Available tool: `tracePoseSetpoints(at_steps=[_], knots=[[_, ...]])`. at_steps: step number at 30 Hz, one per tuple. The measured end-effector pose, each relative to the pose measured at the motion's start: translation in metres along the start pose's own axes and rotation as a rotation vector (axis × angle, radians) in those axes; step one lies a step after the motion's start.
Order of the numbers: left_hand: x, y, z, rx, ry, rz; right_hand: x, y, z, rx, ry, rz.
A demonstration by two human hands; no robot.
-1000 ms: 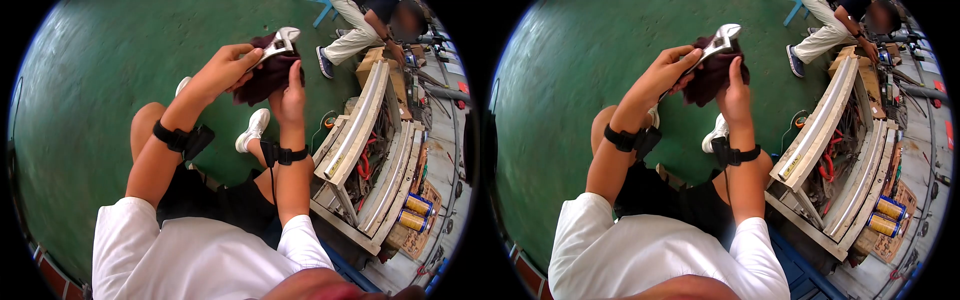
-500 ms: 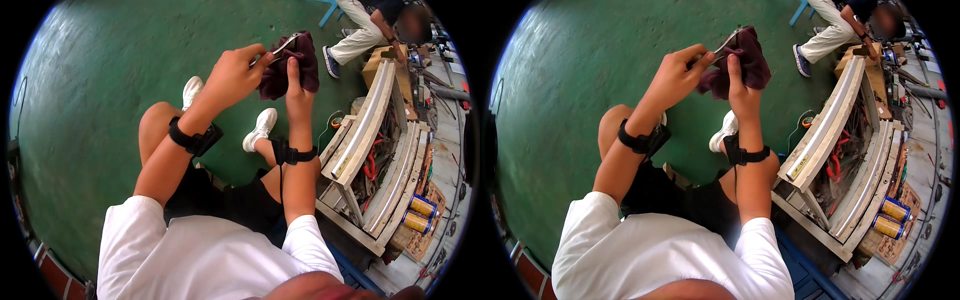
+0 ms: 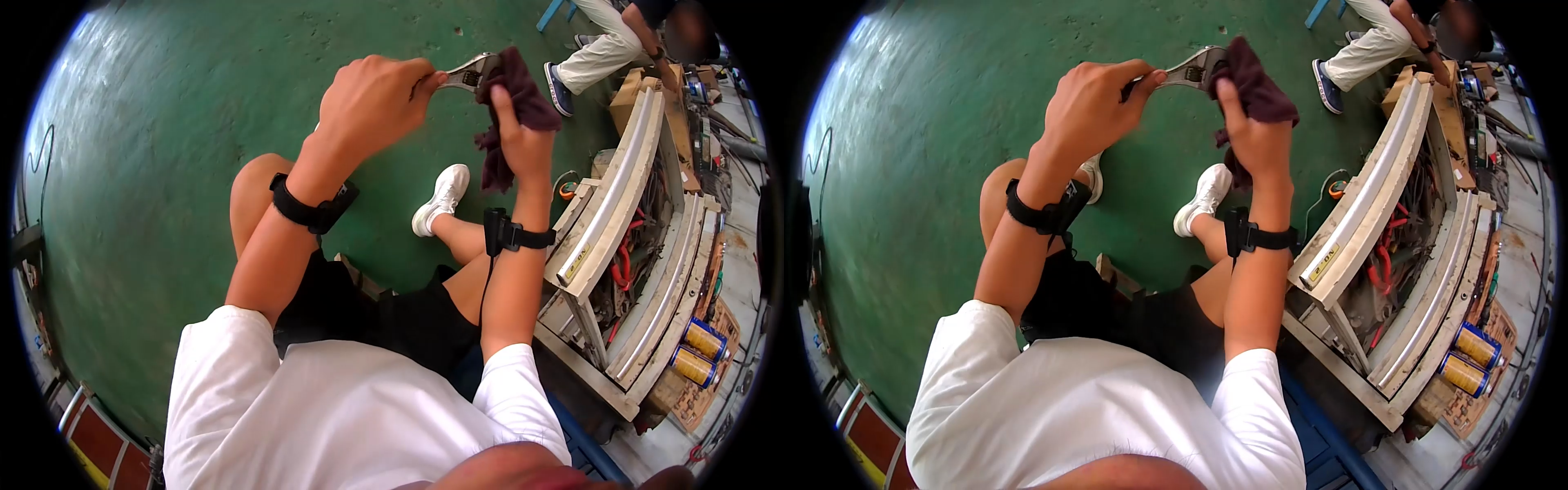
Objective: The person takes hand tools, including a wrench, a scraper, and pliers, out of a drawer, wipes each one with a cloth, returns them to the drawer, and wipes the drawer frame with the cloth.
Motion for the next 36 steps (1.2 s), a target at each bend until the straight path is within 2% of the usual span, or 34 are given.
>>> tracePoseSetpoints(at_steps=[1, 2, 7, 8, 10, 12, 17, 21, 23, 24, 25, 28, 30, 31, 34, 36], knots=[[0.001, 0.0, 0.0, -0.001, -0.002, -0.006, 0.001, -0.002, 0.006, -0.057, 0.082, 0.102], [0.003, 0.001, 0.001, 0.044, -0.021, -0.015, 0.003, -0.001, 0.007, -0.057, 0.087, 0.104], [0.004, 0.008, -0.007, 0.051, -0.128, -0.062, 0.006, 0.004, -0.014, -0.097, 0.013, 0.188], [0.005, 0.011, -0.01, -0.031, -0.119, -0.085, 0.007, 0.007, -0.017, -0.097, 0.015, 0.185], [0.009, 0.019, -0.014, -0.108, -0.109, -0.118, 0.011, 0.023, -0.022, 0.101, -0.011, -0.112], [0.011, 0.019, -0.016, -0.02, -0.027, -0.07, 0.009, 0.036, -0.026, 0.172, -0.106, -0.114], [0.013, 0.02, -0.017, -0.043, -0.073, -0.124, 0.002, 0.038, -0.017, 0.206, -0.065, 0.066], [0.012, 0.019, -0.014, -0.058, -0.088, -0.095, 0.0, 0.038, -0.028, 0.274, -0.042, 0.062], [0.012, 0.013, -0.014, -0.031, -0.063, -0.044, 0.001, 0.052, -0.04, 0.406, -0.409, -0.02], [0.012, 0.009, -0.013, -0.008, -0.039, 0.0, 0.003, 0.05, -0.04, 0.403, -0.405, -0.019], [0.012, 0.009, -0.013, -0.013, -0.039, -0.005, 0.004, 0.046, -0.033, 0.268, -0.204, -0.025], [0.013, 0.012, -0.009, 0.007, -0.06, -0.018, 0.006, 0.035, -0.028, 0.141, 0.057, -0.046], [0.013, 0.018, -0.007, 0.059, -0.08, -0.042, 0.004, 0.029, -0.033, 0.354, -0.119, 0.087], [0.013, 0.019, -0.007, 0.06, -0.081, -0.04, 0.006, 0.031, -0.033, 0.355, -0.121, 0.086], [0.009, 0.017, -0.013, 0.084, -0.102, 0.0, 0.011, 0.045, -0.033, 0.221, -0.083, 0.065], [0.008, 0.01, -0.017, 0.07, -0.089, 0.078, 0.014, 0.057, -0.037, 0.088, -0.149, -0.071]])
Point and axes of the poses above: each hand's wrist, its own x-axis away from the middle knuckle, its own y-axis out of the palm, z = x × y, the point moved 4 cm from there along -x, towards the middle knuckle, and after that the axes turned 7 degrees about x, right-handed, at the moved point
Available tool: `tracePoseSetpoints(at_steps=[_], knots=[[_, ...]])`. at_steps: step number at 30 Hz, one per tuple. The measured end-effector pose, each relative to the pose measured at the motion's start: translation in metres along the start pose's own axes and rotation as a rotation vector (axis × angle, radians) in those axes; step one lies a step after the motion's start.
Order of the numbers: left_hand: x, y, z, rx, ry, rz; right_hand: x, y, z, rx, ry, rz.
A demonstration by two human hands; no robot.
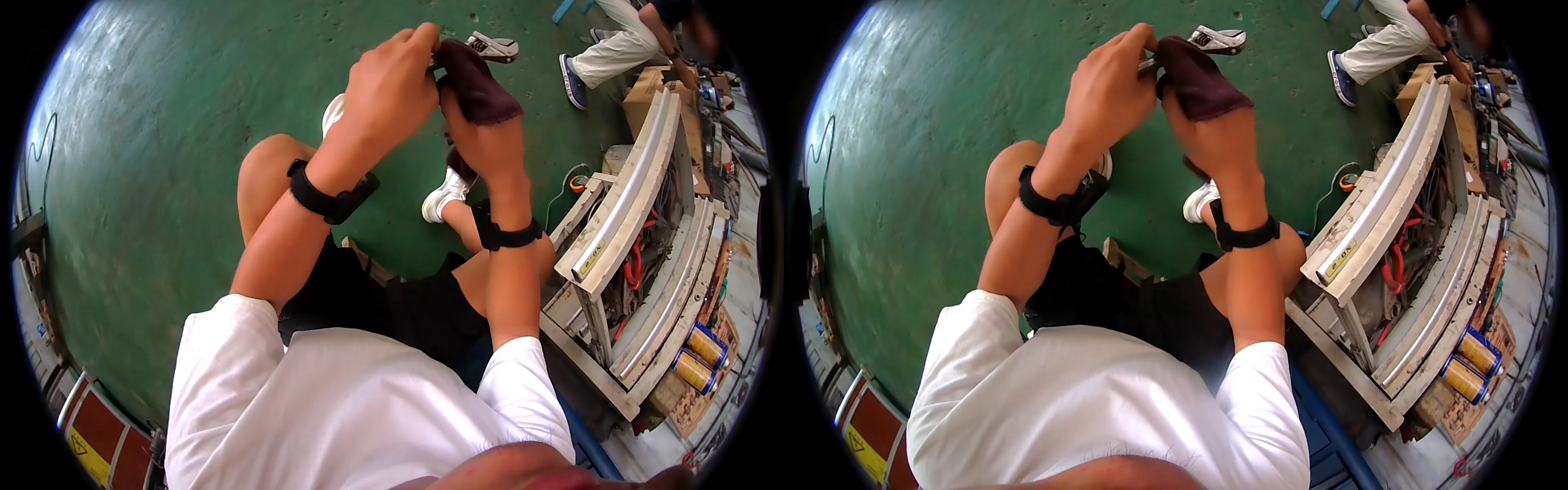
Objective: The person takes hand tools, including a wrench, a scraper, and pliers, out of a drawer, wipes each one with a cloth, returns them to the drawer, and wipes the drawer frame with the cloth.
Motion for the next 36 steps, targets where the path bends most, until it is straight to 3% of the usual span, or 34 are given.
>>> tracePoseSetpoints(at_steps=[2, 5, 11, 15, 17, 20, 25, 29, 33, 34, 36], knots=[[-0.001, -0.001, 0.0, 0.014, 0.012, -0.008, -0.002, -0.008, 0.007, 0.03, 0.031, -0.018], [-0.001, 0.004, 0.002, 0.079, 0.035, 0.009, -0.005, -0.025, 0.027, 0.133, -0.018, 0.261], [-0.003, 0.007, 0.01, 0.18, 0.087, 0.002, 0.001, -0.031, 0.023, 0.187, 0.03, 0.366], [0.002, 0.009, 0.011, 0.154, 0.123, 0.011, 0.006, -0.025, 0.032, 0.074, 0.213, 0.351], [0.002, 0.009, 0.004, 0.131, 0.13, 0.002, 0.009, -0.01, 0.026, 0.015, 0.1, 0.177], [0.0, 0.009, -0.001, 0.108, 0.136, -0.017, 0.004, -0.002, 0.007, 0.064, -0.028, 0.119], [0.0, 0.002, 0.006, 0.132, 0.136, 0.003, 0.001, -0.039, 0.035, 0.087, 0.174, 0.284], [-0.001, 0.006, 0.006, 0.123, 0.147, 0.025, 0.005, -0.037, 0.022, 0.124, 0.142, 0.245], [-0.002, 0.005, 0.002, 0.075, 0.186, 0.086, 0.006, -0.01, 0.005, -0.077, 0.133, 0.008], [-0.001, 0.003, 0.003, 0.07, 0.185, 0.083, 0.007, -0.01, 0.011, -0.082, 0.135, 0.009], [-0.002, 0.0, 0.006, 0.101, 0.137, 0.045, 0.004, -0.024, 0.022, 0.088, 0.04, 0.222]])
Point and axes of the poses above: each hand's wrist, its own x-axis away from the middle knuckle, its own y-axis out of the palm, z = x × y, the point moved 4 cm from there along -x, towards the middle knuckle, and after that the axes turned 7 degrees about x, right-handed, at the moved point
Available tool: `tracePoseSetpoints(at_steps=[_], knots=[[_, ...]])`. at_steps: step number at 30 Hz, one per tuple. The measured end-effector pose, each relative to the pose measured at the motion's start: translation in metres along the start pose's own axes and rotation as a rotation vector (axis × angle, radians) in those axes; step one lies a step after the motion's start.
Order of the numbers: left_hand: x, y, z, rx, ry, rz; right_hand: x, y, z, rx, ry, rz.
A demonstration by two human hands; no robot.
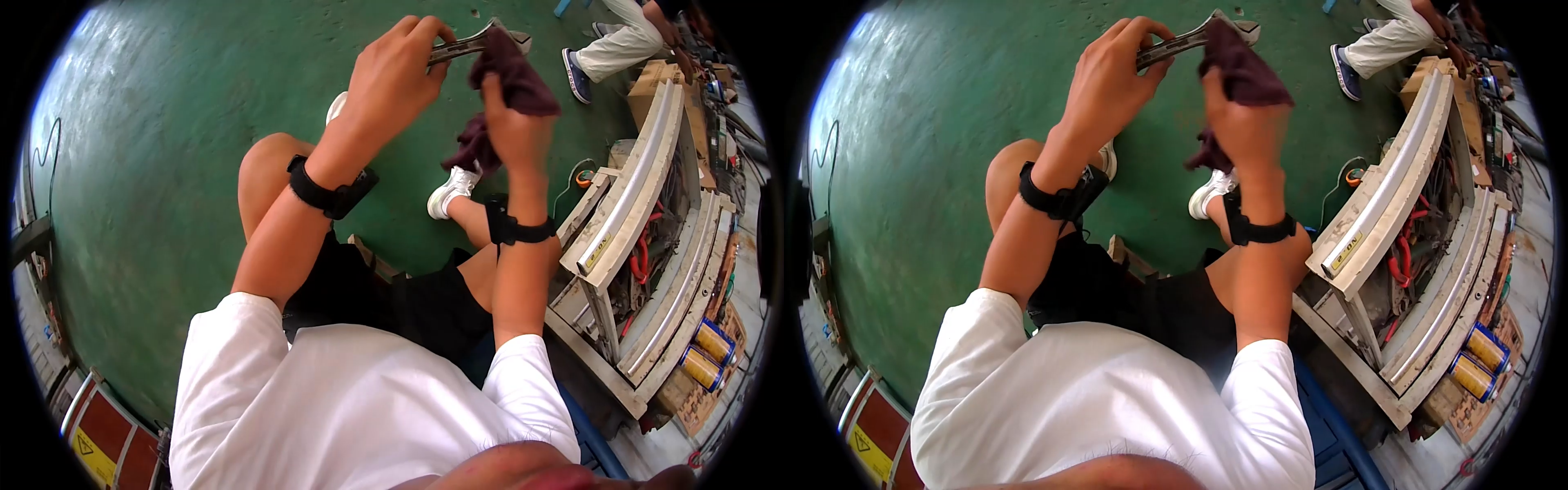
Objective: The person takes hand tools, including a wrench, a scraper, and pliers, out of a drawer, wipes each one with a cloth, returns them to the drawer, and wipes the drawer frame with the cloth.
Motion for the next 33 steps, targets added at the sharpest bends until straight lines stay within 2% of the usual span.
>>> tracePoseSetpoints(at_steps=[1, 4, 5, 9, 12, 13, 17, 19, 21, 23, 25, 26, 29, 31, 33], knots=[[0.001, 0.0, 0.001, -0.002, 0.0, 0.002, -0.001, -0.005, 0.005, -0.005, 0.081, -0.034], [0.001, 0.005, 0.001, 0.005, -0.032, -0.015, 0.002, -0.006, -0.004, 0.058, 0.126, -0.083], [0.002, 0.006, 0.0, -0.027, -0.009, 0.008, 0.004, 0.002, -0.006, 0.041, -0.051, -0.056], [0.001, 0.006, -0.003, -0.08, 0.013, 0.022, 0.006, 0.01, -0.01, -0.067, 0.0, -0.066], [0.001, 0.005, 0.004, -0.023, -0.021, -0.005, -0.002, -0.012, 0.009, 0.167, 0.003, 0.133], [0.001, 0.006, 0.004, -0.022, -0.022, -0.001, -0.003, -0.017, 0.012, 0.032, 0.133, 0.104], [0.0, 0.01, 0.002, 0.069, -0.024, 0.027, -0.004, -0.023, 0.016, 0.002, 0.109, 0.192], [-0.001, 0.009, 0.001, 0.143, -0.046, 0.027, -0.003, -0.022, 0.014, -0.425, 0.361, 0.255], [-0.003, 0.008, 0.002, 0.271, -0.123, -0.005, -0.005, -0.019, 0.0, -0.535, 0.43, 0.235], [-0.003, 0.005, 0.003, 0.228, -0.078, 0.046, -0.004, -0.015, 0.001, -0.643, 0.496, 0.21], [-0.003, 0.002, 0.002, 0.183, -0.034, 0.098, 0.0, -0.007, 0.005, -0.357, 0.25, 0.074], [-0.003, 0.002, -0.001, 0.146, 0.0, 0.124, 0.003, 0.0, 0.009, -0.159, 0.025, 0.036], [-0.003, 0.005, -0.004, 0.097, 0.044, 0.135, 0.004, 0.004, 0.0, -0.273, 0.153, -0.022], [-0.001, 0.005, -0.002, 0.084, 0.055, 0.133, -0.002, -0.005, 0.013, -0.065, 0.089, 0.113], [0.002, 0.011, 0.005, 0.105, 0.046, 0.096, -0.004, -0.009, 0.016, -0.159, 0.161, 0.138]])
Point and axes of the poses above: each hand's wrist, its own x-axis away from the middle knuckle, its own y-axis out of the palm, z = x × y, the point moved 4 cm from there along -x, towards the middle knuckle, and after that the axes turned 7 degrees about x, right-handed, at the moved point
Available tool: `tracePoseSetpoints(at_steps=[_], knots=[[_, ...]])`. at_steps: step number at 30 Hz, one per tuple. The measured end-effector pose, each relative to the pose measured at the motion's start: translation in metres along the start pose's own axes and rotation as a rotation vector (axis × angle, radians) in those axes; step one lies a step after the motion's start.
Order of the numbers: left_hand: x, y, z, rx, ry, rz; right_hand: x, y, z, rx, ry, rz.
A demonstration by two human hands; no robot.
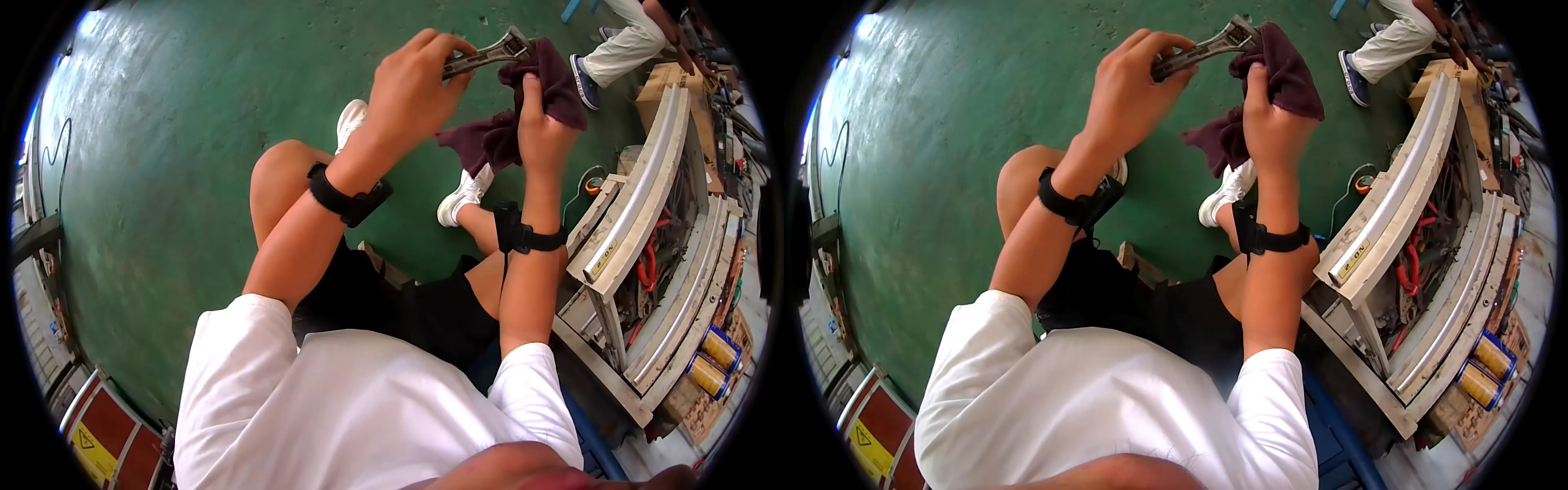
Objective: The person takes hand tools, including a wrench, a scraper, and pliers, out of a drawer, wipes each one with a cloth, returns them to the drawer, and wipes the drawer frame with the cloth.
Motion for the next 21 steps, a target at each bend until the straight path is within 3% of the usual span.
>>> tracePoseSetpoints(at_steps=[2, 5, 7, 13, 15, 17, 19, 20, 21], knots=[[0.002, 0.005, -0.002, 0.035, -0.033, 0.0, 0.005, -0.006, -0.003, -0.114, 0.226, -0.04], [0.0, 0.005, -0.002, 0.129, -0.111, -0.011, 0.006, 0.005, -0.014, -0.293, 0.074, -0.017], [0.001, 0.004, -0.002, 0.187, -0.157, -0.018, 0.011, 0.019, -0.02, -0.455, 0.151, -0.151], [0.01, 0.013, 0.001, 0.38, -0.193, -0.083, 0.007, 0.018, -0.008, -0.615, 0.173, -0.117], [0.007, 0.013, 0.011, 0.278, 0.045, -0.205, 0.004, 0.01, 0.0, -0.71, 0.337, 0.029], [0.002, 0.009, 0.013, 0.303, 0.008, -0.278, 0.001, 0.006, -0.006, -0.77, 0.419, 0.046], [-0.004, 0.008, 0.0, 0.338, -0.191, -0.283, 0.006, 0.004, -0.013, -0.904, 0.587, 0.05], [-0.01, 0.008, -0.022, 0.417, -0.288, -0.136, 0.013, 0.005, -0.011, -0.924, 0.718, -0.104], [-0.015, 0.006, -0.022, 0.415, -0.291, -0.135, 0.017, 0.006, -0.016, -0.92, 0.73, -0.151]])
Point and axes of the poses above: each hand's wrist, its own x-axis away from the middle knuckle, its own y-axis out of the palm, z = x × y, the point moved 4 cm from there along -x, towards the middle knuckle, and after that the axes turned 7 degrees about x, right-handed, at the moved point
